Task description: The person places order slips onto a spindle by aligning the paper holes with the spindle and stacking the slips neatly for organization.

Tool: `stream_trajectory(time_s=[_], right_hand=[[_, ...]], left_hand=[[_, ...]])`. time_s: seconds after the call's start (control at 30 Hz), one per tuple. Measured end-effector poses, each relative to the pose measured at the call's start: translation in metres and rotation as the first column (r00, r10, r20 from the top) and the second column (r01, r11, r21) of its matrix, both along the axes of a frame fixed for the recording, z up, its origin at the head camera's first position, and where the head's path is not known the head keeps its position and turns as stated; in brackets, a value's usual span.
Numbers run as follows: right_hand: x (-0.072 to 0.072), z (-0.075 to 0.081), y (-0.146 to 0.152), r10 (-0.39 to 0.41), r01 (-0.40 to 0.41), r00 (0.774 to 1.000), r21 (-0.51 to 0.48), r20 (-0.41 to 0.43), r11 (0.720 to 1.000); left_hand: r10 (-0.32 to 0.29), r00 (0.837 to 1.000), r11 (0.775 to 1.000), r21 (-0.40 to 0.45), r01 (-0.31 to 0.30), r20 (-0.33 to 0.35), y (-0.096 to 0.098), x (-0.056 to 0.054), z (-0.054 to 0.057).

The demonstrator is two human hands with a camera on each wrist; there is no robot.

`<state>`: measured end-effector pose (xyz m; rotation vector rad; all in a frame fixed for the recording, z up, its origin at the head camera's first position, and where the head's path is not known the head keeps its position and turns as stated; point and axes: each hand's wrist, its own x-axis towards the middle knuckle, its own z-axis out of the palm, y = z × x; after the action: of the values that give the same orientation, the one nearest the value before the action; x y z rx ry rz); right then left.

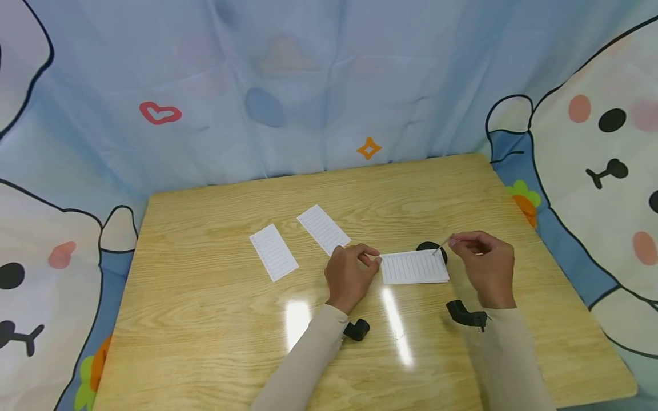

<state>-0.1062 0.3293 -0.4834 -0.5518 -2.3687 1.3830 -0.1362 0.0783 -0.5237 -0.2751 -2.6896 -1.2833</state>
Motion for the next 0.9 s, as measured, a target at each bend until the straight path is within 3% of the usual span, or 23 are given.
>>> stream_trajectory(time_s=[0.17,0.4,0.73,0.9], right_hand=[[0.002,0.018,-0.01,-0.035,0.037,0.995,0.026,-0.094,0.999],[0.002,0.038,-0.027,0.024,-0.011,0.979,0.063,-0.204,0.998],[-0.004,0.056,-0.053,0.137,-0.124,0.957,0.064,-0.258,0.99],[-0.01,0.059,-0.064,0.199,-0.19,0.945,0.06,-0.26,0.98]], left_hand=[[0.016,1.0,0.999,0.029,-0.015,-0.025,-0.009,0.001,0.008],[0.04,0.999,0.997,0.07,-0.039,-0.014,-0.02,0.007,0.012],[0.091,0.994,0.988,0.131,-0.083,-0.061,-0.037,0.016,0.016],[0.127,0.99,0.984,0.138,-0.117,-0.066,-0.048,0.018,0.013]])
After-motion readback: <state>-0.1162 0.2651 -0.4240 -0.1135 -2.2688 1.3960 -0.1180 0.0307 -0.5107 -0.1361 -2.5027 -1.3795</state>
